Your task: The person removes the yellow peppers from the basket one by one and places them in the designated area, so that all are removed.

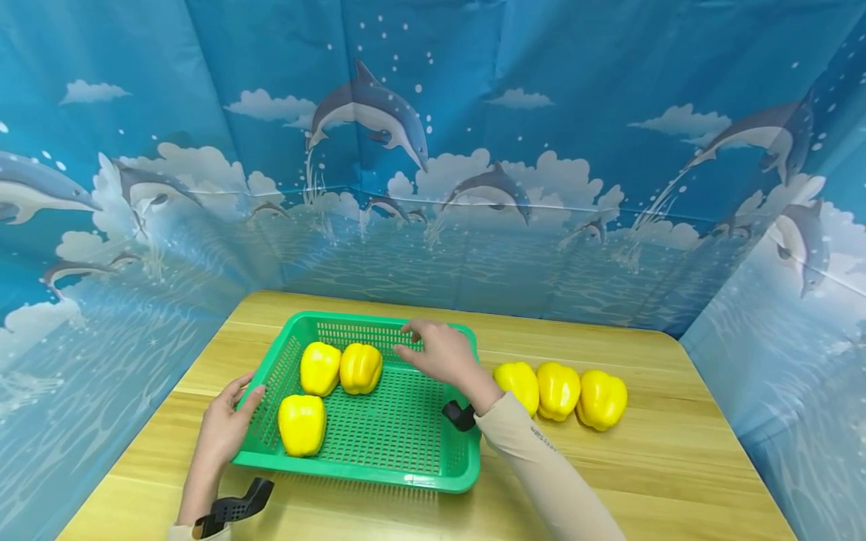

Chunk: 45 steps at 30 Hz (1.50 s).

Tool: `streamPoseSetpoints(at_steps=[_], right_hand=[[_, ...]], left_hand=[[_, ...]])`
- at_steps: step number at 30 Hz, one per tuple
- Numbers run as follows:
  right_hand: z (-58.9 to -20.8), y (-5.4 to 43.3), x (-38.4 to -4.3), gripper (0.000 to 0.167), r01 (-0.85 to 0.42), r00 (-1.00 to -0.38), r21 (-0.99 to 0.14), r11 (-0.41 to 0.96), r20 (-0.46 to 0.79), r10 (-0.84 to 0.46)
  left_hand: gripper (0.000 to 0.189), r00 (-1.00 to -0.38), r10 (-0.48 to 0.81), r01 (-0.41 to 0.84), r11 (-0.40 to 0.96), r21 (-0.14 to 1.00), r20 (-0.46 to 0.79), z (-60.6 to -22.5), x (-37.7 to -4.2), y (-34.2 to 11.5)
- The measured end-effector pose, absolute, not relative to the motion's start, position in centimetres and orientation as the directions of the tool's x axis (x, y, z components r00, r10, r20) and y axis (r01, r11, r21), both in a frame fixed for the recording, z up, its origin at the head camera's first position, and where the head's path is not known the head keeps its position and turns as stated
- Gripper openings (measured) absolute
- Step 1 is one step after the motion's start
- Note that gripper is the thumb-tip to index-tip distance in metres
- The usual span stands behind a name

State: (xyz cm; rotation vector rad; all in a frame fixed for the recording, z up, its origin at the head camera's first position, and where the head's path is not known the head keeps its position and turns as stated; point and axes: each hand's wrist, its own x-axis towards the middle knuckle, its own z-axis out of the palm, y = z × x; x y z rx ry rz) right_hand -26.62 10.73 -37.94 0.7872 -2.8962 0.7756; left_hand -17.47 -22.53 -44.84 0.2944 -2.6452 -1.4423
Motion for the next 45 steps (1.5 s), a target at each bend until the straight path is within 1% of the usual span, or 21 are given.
streamPoseSetpoints(at_steps=[2, 7, 15, 19, 25, 30, 38, 45], right_hand=[[-38.2, 10.0, -27.0, 0.041, -0.48, -0.868, -0.452, 0.752, 0.123, -0.481], [-38.9, 8.4, -27.9, 0.045, -0.47, -0.865, -0.457, 0.755, 0.068, -0.497], [-40.2, 6.5, -29.2, 0.062, -0.408, -0.867, -0.477, 0.778, -0.064, -0.494], [-40.9, 5.6, -29.5, 0.068, -0.374, -0.875, -0.473, 0.798, -0.104, -0.472], [-41.6, 4.1, -29.5, 0.07, -0.296, -0.912, -0.449, 0.843, -0.132, -0.39], [-42.1, 3.0, -29.5, 0.078, -0.249, -0.927, -0.438, 0.864, -0.15, -0.344], [-43.0, 2.0, -29.6, 0.098, -0.222, -0.933, -0.408, 0.886, -0.176, -0.315], [-43.6, 1.3, -29.6, 0.104, -0.217, -0.936, -0.399, 0.891, -0.176, -0.306]], left_hand=[[0.056, -0.975, -0.222, -0.114, 0.526, 0.842, 0.006, -44.8, -17.5, -22.5], [0.055, -0.975, -0.222, -0.111, 0.523, 0.845, 0.009, -44.9, -17.4, -22.5], [0.055, -0.975, -0.222, -0.115, 0.525, 0.843, 0.005, -44.8, -17.4, -22.6], [0.055, -0.975, -0.22, -0.114, 0.524, 0.844, 0.005, -44.7, -17.4, -22.6], [0.056, -0.974, -0.225, -0.125, 0.52, 0.845, -0.006, -44.7, -17.3, -22.6], [0.057, -0.974, -0.227, -0.129, 0.523, 0.843, -0.007, -44.7, -17.3, -22.6], [0.058, -0.975, -0.224, -0.129, 0.52, 0.845, -0.011, -44.6, -17.4, -22.4], [0.057, -0.975, -0.221, -0.122, 0.526, 0.842, -0.003, -44.7, -17.3, -22.3]])
